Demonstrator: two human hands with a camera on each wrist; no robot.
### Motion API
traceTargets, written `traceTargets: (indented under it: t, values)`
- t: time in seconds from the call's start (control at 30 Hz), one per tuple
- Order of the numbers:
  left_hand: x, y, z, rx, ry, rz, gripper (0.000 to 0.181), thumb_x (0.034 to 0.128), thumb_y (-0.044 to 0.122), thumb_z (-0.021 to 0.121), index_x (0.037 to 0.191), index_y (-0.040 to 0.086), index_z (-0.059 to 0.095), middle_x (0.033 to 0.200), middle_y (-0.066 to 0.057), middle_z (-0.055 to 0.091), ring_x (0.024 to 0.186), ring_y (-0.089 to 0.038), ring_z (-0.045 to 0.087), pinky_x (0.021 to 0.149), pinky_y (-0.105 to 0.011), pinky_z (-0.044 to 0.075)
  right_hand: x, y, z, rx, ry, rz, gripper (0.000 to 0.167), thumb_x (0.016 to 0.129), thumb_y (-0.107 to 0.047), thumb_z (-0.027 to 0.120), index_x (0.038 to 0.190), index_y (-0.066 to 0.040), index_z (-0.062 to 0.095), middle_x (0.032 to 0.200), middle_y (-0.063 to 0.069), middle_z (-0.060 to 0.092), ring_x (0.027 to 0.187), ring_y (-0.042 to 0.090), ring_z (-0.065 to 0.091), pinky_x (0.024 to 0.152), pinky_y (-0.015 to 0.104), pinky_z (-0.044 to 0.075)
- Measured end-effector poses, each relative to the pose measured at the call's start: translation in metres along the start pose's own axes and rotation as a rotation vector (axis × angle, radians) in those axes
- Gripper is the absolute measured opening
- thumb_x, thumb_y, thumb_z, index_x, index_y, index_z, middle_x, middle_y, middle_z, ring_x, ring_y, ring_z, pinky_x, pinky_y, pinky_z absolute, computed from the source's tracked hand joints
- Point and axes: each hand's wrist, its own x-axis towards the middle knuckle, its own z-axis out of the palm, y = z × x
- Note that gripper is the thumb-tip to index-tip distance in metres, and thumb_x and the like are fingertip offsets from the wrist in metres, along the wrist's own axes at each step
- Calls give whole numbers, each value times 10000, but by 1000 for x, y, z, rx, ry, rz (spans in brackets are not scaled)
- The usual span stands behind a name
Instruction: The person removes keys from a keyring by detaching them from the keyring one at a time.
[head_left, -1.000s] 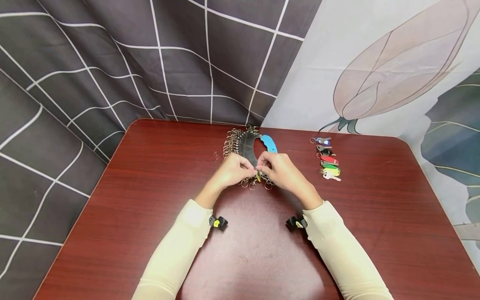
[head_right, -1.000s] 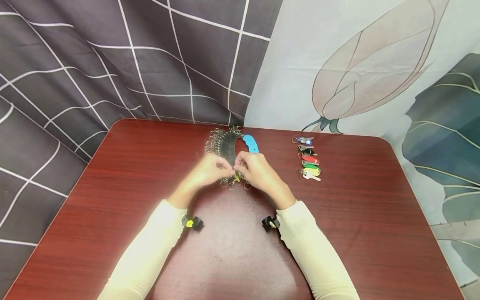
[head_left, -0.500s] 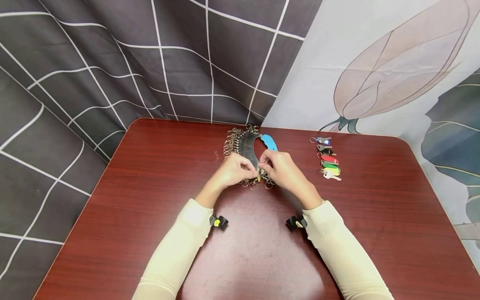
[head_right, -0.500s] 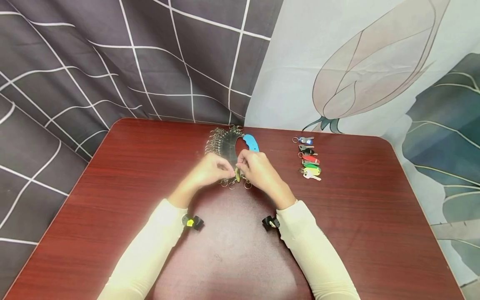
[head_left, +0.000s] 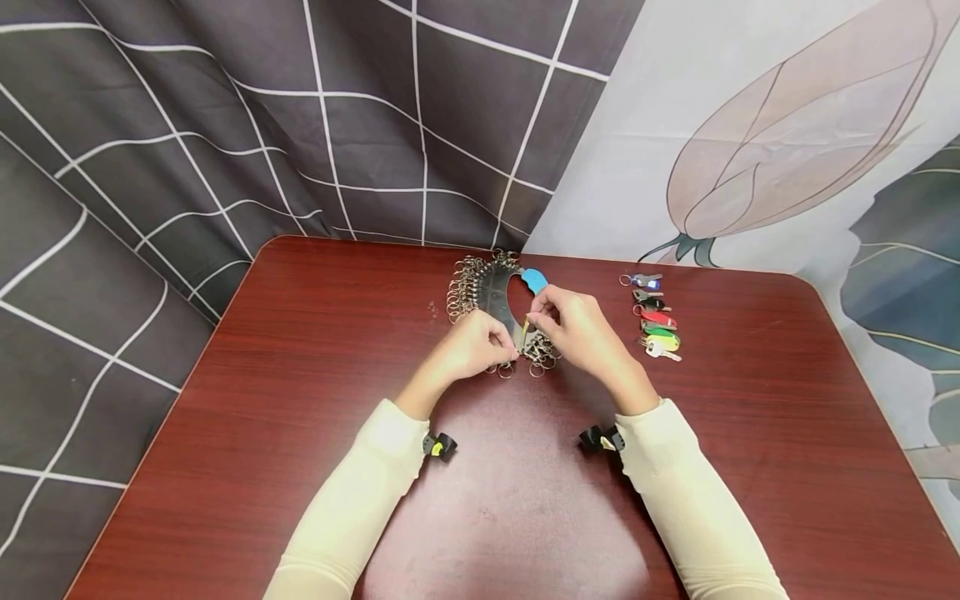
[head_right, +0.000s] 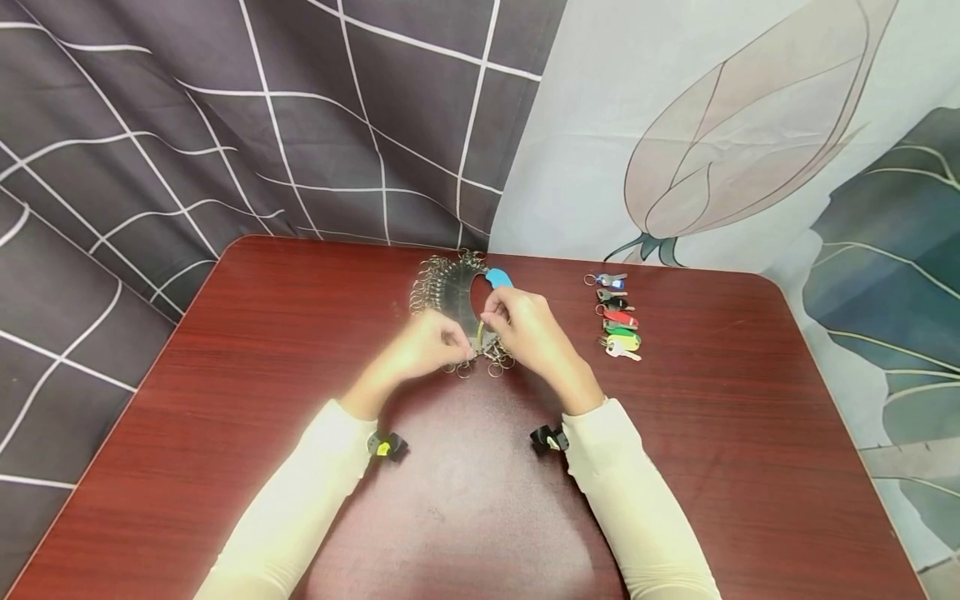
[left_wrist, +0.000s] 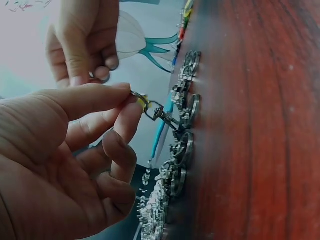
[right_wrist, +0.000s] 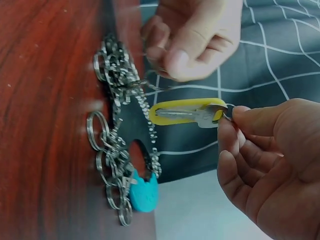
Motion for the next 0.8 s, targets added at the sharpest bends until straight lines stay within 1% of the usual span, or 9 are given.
traceTargets:
  t: [0.13, 0.23, 0.4, 0.47, 0.5, 0.63, 0.7, 0.8]
  values:
    - [0, 2, 3, 54, -30, 15, 95, 863, 107, 784, 783, 62, 807, 612, 40, 666, 537, -28, 471, 527, -182, 383, -1, 1, -7, 3, 32, 4, 62, 967, -102, 716, 937, -73, 669, 794, 47, 673, 724, 171, 592, 685, 315, 482]
    - [-1, 4, 3, 97, -38, 29, 127, 863, 129, 795, 756, 61, 803, 589, 68, 647, 542, -25, 456, 535, -184, 365, -2, 1, -12, 9, 50, 7, 70, 965, -104, 720, 933, -73, 666, 782, 46, 666, 705, 167, 582, 670, 303, 473]
    - [-2, 5, 1, 154, -70, 51, 138, 871, 155, 801, 743, 105, 807, 617, 19, 703, 568, -23, 527, 583, -195, 415, -1, -1, -14, 15, 44, 7, 69, 967, -109, 719, 939, -76, 665, 775, 36, 653, 690, 159, 566, 652, 285, 466]
    - [-2, 5, -1, 160, -81, 61, 129, 878, 149, 787, 759, 108, 811, 636, 4, 713, 574, -21, 536, 602, -195, 429, -1, -1, -15, 14, 41, 6, 67, 965, -107, 721, 940, -77, 666, 774, 34, 649, 689, 159, 564, 649, 286, 466]
    - [-3, 5, -2, 149, -83, 60, 125, 886, 140, 779, 775, 96, 813, 642, -7, 713, 567, -29, 531, 595, -202, 430, -2, -1, -15, 14, 44, 4, 68, 964, -106, 722, 939, -77, 667, 774, 34, 649, 691, 160, 564, 650, 288, 466]
    - [-3, 4, -9, 104, -56, 51, 109, 898, 115, 762, 812, 69, 810, 675, 9, 715, 572, -42, 519, 604, -207, 445, -1, -1, -16, 17, 55, -1, 68, 961, -105, 726, 935, -82, 668, 779, 35, 654, 697, 163, 564, 658, 294, 465]
    - [-3, 3, -13, 85, -41, 40, 92, 904, 122, 770, 835, 72, 804, 702, 11, 724, 581, -53, 543, 602, -212, 464, -1, 0, -16, 21, 59, -3, 67, 962, -102, 725, 936, -82, 667, 785, 36, 658, 702, 163, 565, 662, 290, 465]
    - [-3, 3, -18, 87, -3, 38, 81, 901, 151, 782, 852, 89, 796, 733, 6, 726, 634, -71, 585, 632, -219, 489, 0, 1, -17, 27, 63, -2, 65, 964, -101, 723, 939, -81, 666, 785, 39, 654, 699, 164, 562, 661, 281, 464]
